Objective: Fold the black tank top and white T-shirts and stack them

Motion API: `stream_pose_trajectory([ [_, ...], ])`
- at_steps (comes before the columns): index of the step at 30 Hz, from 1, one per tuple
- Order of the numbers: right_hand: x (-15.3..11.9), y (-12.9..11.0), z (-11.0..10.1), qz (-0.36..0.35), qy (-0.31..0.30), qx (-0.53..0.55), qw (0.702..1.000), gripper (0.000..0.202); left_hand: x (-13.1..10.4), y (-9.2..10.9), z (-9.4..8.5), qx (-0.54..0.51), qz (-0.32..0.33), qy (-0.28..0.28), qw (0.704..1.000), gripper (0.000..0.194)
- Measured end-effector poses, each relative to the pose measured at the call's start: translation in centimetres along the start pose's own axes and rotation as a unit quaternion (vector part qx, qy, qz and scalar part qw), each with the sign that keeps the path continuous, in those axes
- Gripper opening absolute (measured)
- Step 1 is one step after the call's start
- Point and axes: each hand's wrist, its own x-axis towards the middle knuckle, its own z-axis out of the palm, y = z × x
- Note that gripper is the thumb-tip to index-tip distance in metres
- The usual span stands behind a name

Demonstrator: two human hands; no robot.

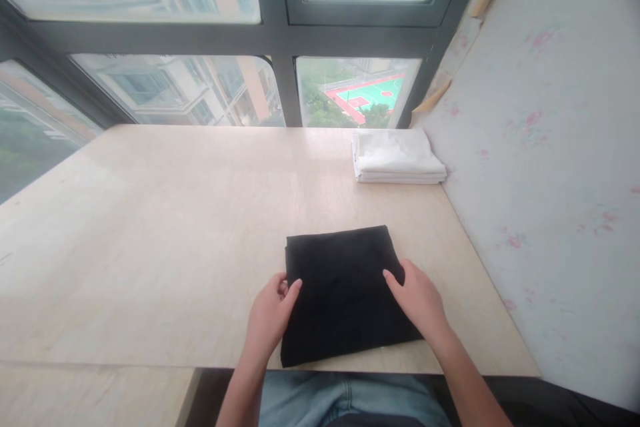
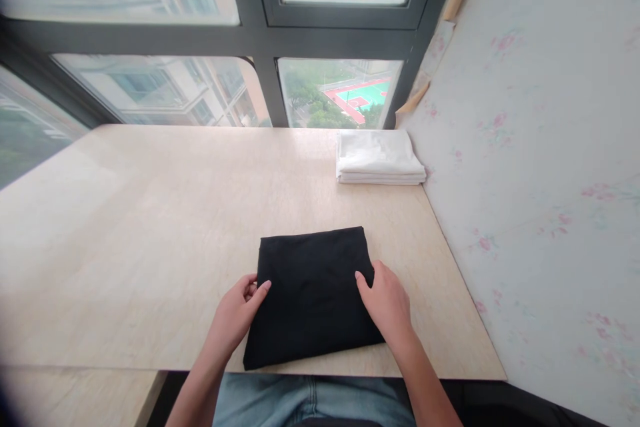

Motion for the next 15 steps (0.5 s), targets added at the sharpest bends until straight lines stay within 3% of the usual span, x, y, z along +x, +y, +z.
stream_pose_trajectory([
  [6,-0.2,0.5,0.2,-0.010,0.021,0.095,0.995,0.037,-0.5,-0.4,-0.2,-0.031,0.047,-0.005,0.998,0.040],
  [11,0.1,1.0,0.6,0.007,0.023,0.156,0.988,0.055,-1.2,-0.7,0.6,-0.041,0.014,-0.023,0.999,0.055],
  [15,0.5,0.7,0.9,-0.057,0.064,0.183,0.979,0.052,-1.0,-1.2,1.7,-0.108,-0.008,0.004,0.994,0.066],
])
